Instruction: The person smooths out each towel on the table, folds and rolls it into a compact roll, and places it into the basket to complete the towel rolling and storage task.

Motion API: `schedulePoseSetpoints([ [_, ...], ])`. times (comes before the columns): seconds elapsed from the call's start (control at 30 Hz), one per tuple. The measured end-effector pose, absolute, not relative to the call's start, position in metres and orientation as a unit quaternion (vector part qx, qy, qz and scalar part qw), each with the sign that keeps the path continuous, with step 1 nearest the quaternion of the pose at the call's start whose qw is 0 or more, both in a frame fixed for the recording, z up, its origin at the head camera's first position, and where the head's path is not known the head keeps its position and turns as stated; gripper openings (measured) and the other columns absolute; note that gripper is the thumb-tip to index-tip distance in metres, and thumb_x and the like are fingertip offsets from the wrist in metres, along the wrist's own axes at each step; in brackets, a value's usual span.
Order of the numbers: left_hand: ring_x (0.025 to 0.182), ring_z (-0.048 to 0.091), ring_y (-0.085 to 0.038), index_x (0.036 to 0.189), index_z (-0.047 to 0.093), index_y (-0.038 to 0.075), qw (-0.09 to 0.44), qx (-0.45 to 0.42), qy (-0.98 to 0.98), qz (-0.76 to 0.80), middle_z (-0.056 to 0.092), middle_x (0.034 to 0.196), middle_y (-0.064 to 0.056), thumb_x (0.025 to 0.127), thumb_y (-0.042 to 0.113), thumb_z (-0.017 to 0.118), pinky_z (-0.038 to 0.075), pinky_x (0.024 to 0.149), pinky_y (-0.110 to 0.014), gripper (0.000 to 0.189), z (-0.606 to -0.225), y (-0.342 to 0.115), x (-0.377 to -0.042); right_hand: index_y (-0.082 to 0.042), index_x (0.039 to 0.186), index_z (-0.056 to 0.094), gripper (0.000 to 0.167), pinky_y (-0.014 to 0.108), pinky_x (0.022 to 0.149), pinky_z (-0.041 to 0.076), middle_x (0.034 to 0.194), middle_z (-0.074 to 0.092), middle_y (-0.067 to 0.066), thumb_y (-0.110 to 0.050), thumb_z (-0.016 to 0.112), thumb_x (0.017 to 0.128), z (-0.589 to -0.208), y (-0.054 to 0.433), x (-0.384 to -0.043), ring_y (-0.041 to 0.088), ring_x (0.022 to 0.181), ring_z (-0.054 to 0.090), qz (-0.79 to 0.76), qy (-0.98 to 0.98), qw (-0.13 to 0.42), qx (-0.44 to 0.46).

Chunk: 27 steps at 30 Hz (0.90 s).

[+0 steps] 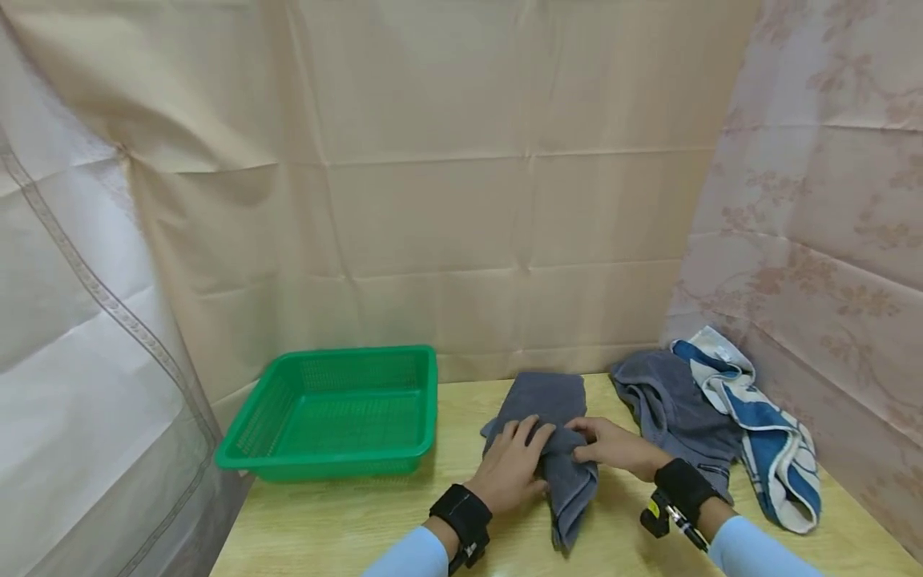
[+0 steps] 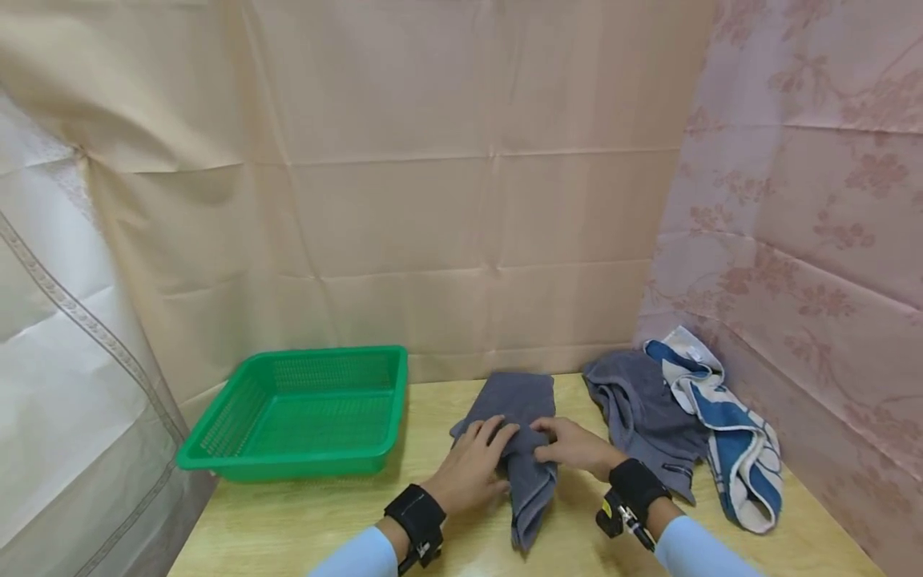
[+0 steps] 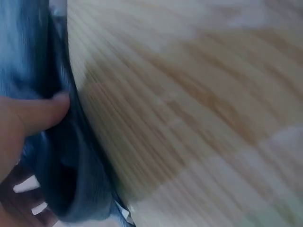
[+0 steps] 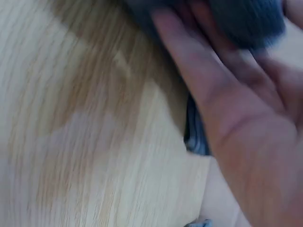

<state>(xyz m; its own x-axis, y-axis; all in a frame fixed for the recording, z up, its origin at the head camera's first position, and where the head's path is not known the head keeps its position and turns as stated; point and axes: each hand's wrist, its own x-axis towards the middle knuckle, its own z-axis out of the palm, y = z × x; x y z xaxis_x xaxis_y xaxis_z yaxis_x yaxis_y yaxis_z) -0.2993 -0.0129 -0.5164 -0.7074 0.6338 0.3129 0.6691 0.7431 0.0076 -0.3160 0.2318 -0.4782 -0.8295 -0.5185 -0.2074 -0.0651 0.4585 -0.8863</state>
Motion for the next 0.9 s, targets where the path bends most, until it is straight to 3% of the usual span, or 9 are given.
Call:
schedulePoseSetpoints([
  [0.13,0.115,0.062,-0.023,0.142,0.056,0.022,0.146,-0.347,-0.926,-0.004,0.063,0.13,-0.003,0.092,0.034,0.08,0.053,0.091,-0.044,0.058,-0.525,-0.019,-0.298,-0.002,0.131,0.056,0.037,0.037,0.079,0.049,0.137,0.053,0.02,-0.009,0.068,0.097,-0.486,0.235,-0.314,0.022,0.099,0.058,-0.498,0.757,0.367,-0.209],
  [0.2,0.102,0.065,-0.02,0.131,0.063,0.021,0.152,-0.342,-0.927,0.003,0.068,0.115,-0.001,0.094,0.027,0.078,0.054,0.084,-0.04,0.041,-0.527,-0.022,-0.298,-0.003,0.131,0.055,0.033,0.039,0.079,0.052,0.135,0.053,0.018,-0.016,0.064,0.102,-0.49,0.238,-0.315,0.022,0.095,0.058,-0.51,0.741,0.386,-0.203],
  [0.27,0.094,0.066,-0.019,0.124,0.065,0.018,0.156,-0.334,-0.929,-0.012,0.069,0.107,-0.001,0.095,0.022,0.075,0.055,0.079,-0.035,0.032,-0.527,-0.025,-0.298,0.0,0.132,0.054,0.035,0.041,0.08,0.054,0.121,0.058,0.016,-0.026,0.057,0.108,-0.496,0.24,-0.317,0.023,0.092,0.06,-0.537,0.74,0.361,-0.186],
  [0.37,0.087,0.066,-0.018,0.119,0.065,0.016,0.161,-0.313,-0.935,-0.05,0.069,0.102,-0.002,0.095,0.019,0.073,0.055,0.071,-0.03,0.026,-0.524,-0.027,-0.298,0.006,0.135,0.048,0.045,0.041,0.075,0.053,0.107,0.055,0.016,-0.03,0.054,0.109,-0.506,0.24,-0.32,0.023,0.083,0.057,-0.575,0.762,0.259,-0.144],
  [0.5,0.09,0.068,-0.018,0.122,0.065,0.015,0.14,-0.31,-0.937,-0.083,0.069,0.106,-0.004,0.095,0.016,0.068,0.056,0.072,-0.03,0.027,-0.519,-0.027,-0.297,0.003,0.152,0.027,0.066,0.043,0.077,0.054,0.127,0.05,0.032,-0.024,0.064,0.104,-0.515,0.239,-0.324,0.03,0.095,0.063,-0.597,0.776,0.182,-0.088],
  [0.6,0.097,0.069,-0.02,0.128,0.063,0.012,0.105,-0.32,-0.935,-0.112,0.068,0.114,-0.007,0.097,0.016,0.062,0.056,0.077,-0.031,0.031,-0.518,-0.03,-0.295,-0.004,0.162,0.011,0.086,0.048,0.091,0.054,0.154,0.03,0.038,-0.025,0.068,0.102,-0.519,0.233,-0.329,0.044,0.123,0.057,-0.606,0.765,0.196,-0.094],
  [0.67,0.104,0.068,-0.021,0.132,0.061,0.011,0.079,-0.323,-0.933,-0.139,0.067,0.119,-0.009,0.099,0.017,0.059,0.056,0.082,-0.032,0.034,-0.517,-0.034,-0.294,-0.006,0.164,0.005,0.09,0.05,0.098,0.051,0.16,0.021,0.037,-0.028,0.067,0.102,-0.52,0.227,-0.332,0.047,0.135,0.048,-0.613,0.753,0.212,-0.114],
  [0.77,0.116,0.065,-0.023,0.138,0.058,0.01,0.041,-0.316,-0.929,-0.187,0.064,0.128,-0.01,0.101,0.018,0.055,0.054,0.092,-0.035,0.038,-0.516,-0.04,-0.293,-0.004,0.163,0.0,0.089,0.05,0.102,0.048,0.161,0.019,0.037,-0.025,0.064,0.104,-0.521,0.219,-0.336,0.043,0.137,0.048,-0.64,0.717,0.239,-0.139],
  [0.9,0.13,0.057,-0.025,0.147,0.049,0.011,-0.011,-0.305,-0.925,-0.227,0.057,0.141,-0.01,0.102,0.021,0.052,0.05,0.101,-0.038,0.046,-0.515,-0.048,-0.288,0.005,0.16,-0.005,0.085,0.046,0.103,0.049,0.153,0.037,0.033,-0.015,0.058,0.106,-0.524,0.209,-0.335,0.03,0.124,0.06,-0.684,0.658,0.28,-0.143],
])
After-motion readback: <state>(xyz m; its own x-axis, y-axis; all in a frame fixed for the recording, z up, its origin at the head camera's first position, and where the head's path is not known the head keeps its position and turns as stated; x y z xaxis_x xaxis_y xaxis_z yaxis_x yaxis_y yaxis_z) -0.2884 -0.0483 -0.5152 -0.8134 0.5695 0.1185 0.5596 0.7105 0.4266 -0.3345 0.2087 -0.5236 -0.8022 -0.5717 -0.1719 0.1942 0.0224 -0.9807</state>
